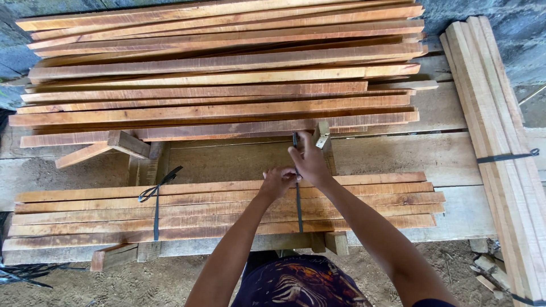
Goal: Organizing and bundling thin wood strips using ties on a workbench.
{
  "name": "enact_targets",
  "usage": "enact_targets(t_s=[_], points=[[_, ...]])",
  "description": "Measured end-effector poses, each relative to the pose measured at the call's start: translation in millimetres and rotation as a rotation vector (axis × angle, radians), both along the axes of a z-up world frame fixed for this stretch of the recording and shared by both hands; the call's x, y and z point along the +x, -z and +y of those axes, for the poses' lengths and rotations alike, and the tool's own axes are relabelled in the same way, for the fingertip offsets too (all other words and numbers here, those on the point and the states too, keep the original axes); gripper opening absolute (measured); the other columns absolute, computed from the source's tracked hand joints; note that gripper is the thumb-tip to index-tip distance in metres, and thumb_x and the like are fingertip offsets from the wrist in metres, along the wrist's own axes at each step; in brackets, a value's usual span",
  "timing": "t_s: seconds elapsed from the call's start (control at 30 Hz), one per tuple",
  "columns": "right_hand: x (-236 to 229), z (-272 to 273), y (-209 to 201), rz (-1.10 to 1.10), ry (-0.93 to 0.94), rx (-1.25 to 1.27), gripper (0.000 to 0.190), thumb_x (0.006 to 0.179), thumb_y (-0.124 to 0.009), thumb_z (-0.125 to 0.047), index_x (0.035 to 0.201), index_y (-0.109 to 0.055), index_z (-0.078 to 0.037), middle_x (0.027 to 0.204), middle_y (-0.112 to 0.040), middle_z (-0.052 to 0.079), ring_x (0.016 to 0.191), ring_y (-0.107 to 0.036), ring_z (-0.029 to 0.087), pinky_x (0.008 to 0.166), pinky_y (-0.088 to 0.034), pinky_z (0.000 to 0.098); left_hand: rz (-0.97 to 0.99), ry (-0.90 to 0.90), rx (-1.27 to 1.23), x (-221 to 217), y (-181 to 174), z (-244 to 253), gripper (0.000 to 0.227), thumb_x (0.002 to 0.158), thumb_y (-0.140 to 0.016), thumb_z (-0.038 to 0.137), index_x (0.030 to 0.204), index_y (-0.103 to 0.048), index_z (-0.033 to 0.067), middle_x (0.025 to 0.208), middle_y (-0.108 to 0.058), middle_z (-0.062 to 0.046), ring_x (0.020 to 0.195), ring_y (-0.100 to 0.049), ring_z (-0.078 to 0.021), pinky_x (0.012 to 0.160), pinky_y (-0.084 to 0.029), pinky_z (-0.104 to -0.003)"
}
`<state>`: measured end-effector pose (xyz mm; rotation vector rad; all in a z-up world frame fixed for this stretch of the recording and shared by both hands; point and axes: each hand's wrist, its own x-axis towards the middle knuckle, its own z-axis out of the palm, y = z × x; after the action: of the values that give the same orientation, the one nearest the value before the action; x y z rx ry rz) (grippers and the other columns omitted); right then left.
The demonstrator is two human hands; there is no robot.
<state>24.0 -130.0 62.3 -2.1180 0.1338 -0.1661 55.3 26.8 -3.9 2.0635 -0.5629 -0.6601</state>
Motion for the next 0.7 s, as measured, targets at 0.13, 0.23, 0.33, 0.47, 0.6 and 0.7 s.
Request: enact_targets(t_s=[0.13, 0.23, 0.33, 0.47, 0.6, 0.7], points=[[-24, -8, 49, -0.051, -0.007, -0.335, 0.042, 0.110, -0.044, -0.024, 0.146, -0.036, -0.003, 0.091, -0.066, 0.022, 0.080, -0.072, 0.037, 0.065, -0.059, 0.0516, -0.007, -0.018, 0.015, 3, 33, -3, 0.022, 0.092, -0.073, 0.034, 0.107, -0.076, 0.0172, 0.093, -0.079, -0.004, 0.101, -0.074, -0.0299, 0.111, -0.027, -0.057], [-37, -17, 92, -0.138, -0.092, -0.661, 0.044, 0.100, -0.055, -0.028, 0.137, -0.045, -0.005, 0.090, -0.065, 0.011, 0.081, -0.071, 0.025, 0.077, -0.060, 0.0395, -0.004, 0.016, 0.160, 10, 68, -6, 0.015, 0.085, -0.073, 0.043, 0.098, -0.076, 0.0364, 0.086, -0.076, 0.011, 0.100, -0.074, -0.0178, 0.110, -0.032, -0.048], [-37, -13, 83, -0.506, -0.172, -0.997, 0.032, 0.095, -0.059, -0.028, 0.120, -0.059, -0.008, 0.098, -0.063, 0.013, 0.094, -0.068, 0.028, 0.092, -0.052, 0.0425, -0.001, -0.018, 0.166, 12, 94, -6, 0.016, 0.081, -0.075, 0.044, 0.095, -0.076, 0.0370, 0.080, -0.074, 0.011, 0.096, -0.074, -0.0180, 0.109, -0.034, -0.044], [-45, -14, 103, -0.531, -0.175, -1.090, 0.023, 0.089, -0.062, -0.012, 0.111, -0.060, -0.005, 0.104, -0.068, 0.018, 0.104, -0.069, 0.030, 0.115, -0.040, 0.0515, 0.036, -0.022, 0.143, 11, 66, -6, 0.014, 0.077, -0.078, 0.040, 0.088, -0.075, 0.0325, 0.075, -0.070, 0.010, 0.092, -0.074, -0.0175, 0.107, -0.035, -0.042], [-48, -12, 107, -0.521, -0.213, -1.130, 0.016, 0.091, -0.067, -0.007, 0.104, -0.060, -0.004, 0.104, -0.073, 0.019, 0.108, -0.071, 0.028, 0.122, -0.036, 0.0511, 0.035, -0.032, 0.138, 12, 55, -6, 0.009, 0.079, -0.078, 0.035, 0.086, -0.076, 0.0323, 0.072, -0.068, 0.009, 0.086, -0.073, -0.0168, 0.105, -0.037, -0.039], [-49, -17, 129, -0.438, -0.211, -1.027, 0.018, 0.093, -0.063, -0.003, 0.111, -0.058, -0.005, 0.093, -0.069, 0.014, 0.091, -0.072, 0.027, 0.103, -0.052, 0.0451, 0.035, -0.033, 0.145, 17, 105, -10, 0.022, 0.071, -0.085, 0.041, 0.090, -0.078, 0.0341, 0.075, -0.072, 0.011, 0.092, -0.074, -0.0128, 0.103, -0.038, -0.033]])
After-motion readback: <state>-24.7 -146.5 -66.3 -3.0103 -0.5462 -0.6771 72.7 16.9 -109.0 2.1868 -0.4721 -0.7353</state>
